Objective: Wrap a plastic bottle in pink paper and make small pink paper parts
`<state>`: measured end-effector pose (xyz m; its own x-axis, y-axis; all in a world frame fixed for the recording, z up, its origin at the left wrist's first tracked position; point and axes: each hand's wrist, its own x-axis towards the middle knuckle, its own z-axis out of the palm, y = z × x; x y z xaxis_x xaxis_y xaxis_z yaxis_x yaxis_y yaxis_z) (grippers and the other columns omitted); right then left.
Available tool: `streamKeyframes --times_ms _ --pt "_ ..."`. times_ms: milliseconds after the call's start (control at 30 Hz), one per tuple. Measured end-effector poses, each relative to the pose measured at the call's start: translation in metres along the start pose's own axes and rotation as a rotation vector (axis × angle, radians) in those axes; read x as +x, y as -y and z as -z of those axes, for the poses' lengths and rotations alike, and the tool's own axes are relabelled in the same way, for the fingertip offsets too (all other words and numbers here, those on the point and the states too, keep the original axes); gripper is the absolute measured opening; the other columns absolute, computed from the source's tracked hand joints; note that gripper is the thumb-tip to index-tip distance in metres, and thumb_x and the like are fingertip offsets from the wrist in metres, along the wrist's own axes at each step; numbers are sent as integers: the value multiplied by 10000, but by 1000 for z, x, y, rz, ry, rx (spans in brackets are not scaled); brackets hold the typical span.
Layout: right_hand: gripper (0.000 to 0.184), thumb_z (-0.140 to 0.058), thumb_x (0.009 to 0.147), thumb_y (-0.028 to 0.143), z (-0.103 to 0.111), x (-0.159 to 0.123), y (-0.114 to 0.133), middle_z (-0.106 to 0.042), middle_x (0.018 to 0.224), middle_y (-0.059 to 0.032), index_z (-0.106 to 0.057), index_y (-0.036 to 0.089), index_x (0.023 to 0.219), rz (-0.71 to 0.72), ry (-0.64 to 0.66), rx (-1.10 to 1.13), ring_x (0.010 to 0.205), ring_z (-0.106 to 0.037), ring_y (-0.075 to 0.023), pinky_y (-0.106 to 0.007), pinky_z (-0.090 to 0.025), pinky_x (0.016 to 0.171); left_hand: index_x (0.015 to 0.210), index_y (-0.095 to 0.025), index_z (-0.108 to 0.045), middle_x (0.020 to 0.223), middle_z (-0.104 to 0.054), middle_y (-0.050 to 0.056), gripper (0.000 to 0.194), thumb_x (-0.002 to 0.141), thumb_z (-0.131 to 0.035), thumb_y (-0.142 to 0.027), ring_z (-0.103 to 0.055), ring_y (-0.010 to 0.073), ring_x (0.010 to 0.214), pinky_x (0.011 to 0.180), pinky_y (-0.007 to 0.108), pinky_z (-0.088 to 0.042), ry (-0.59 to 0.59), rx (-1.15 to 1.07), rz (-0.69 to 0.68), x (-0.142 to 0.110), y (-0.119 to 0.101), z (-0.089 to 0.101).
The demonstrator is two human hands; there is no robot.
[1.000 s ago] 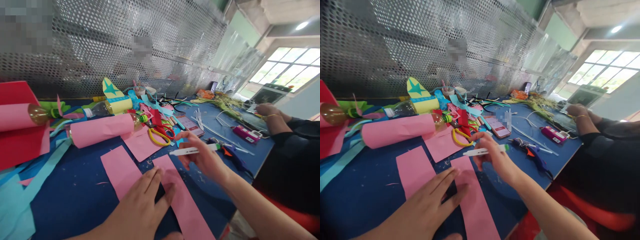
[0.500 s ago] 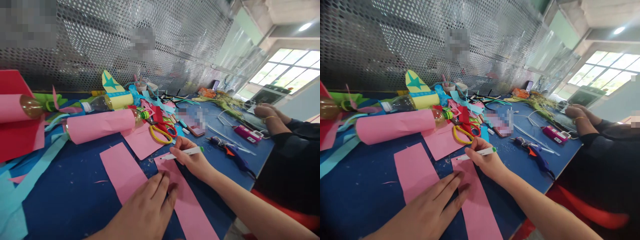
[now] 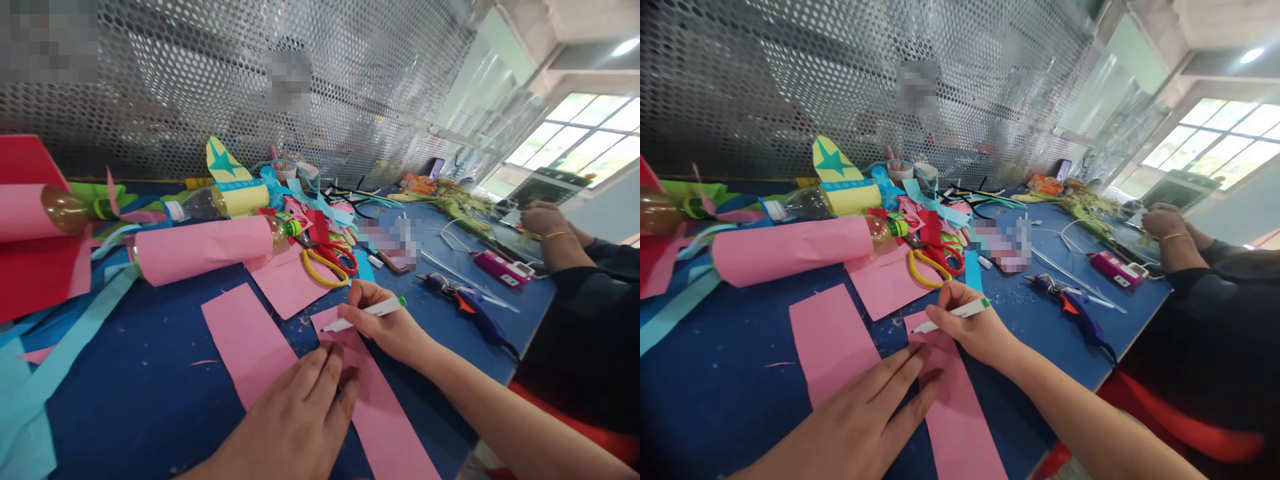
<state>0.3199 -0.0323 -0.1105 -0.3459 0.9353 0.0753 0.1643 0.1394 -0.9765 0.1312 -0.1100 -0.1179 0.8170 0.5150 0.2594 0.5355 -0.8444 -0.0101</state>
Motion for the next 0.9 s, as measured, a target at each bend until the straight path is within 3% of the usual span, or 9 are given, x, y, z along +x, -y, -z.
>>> streamKeyframes --times_ms 900 --pt "275 -627 784 305 -3 1 1 -362 526 92 -418 218 628 20 17 -29 471 -259 -76 -221 -212 433 1340 -125 -522 1348 -571 158 617 932 -396 -570 -555 275 1196 968 327 -428 -22 -3 2 -2 1 3"
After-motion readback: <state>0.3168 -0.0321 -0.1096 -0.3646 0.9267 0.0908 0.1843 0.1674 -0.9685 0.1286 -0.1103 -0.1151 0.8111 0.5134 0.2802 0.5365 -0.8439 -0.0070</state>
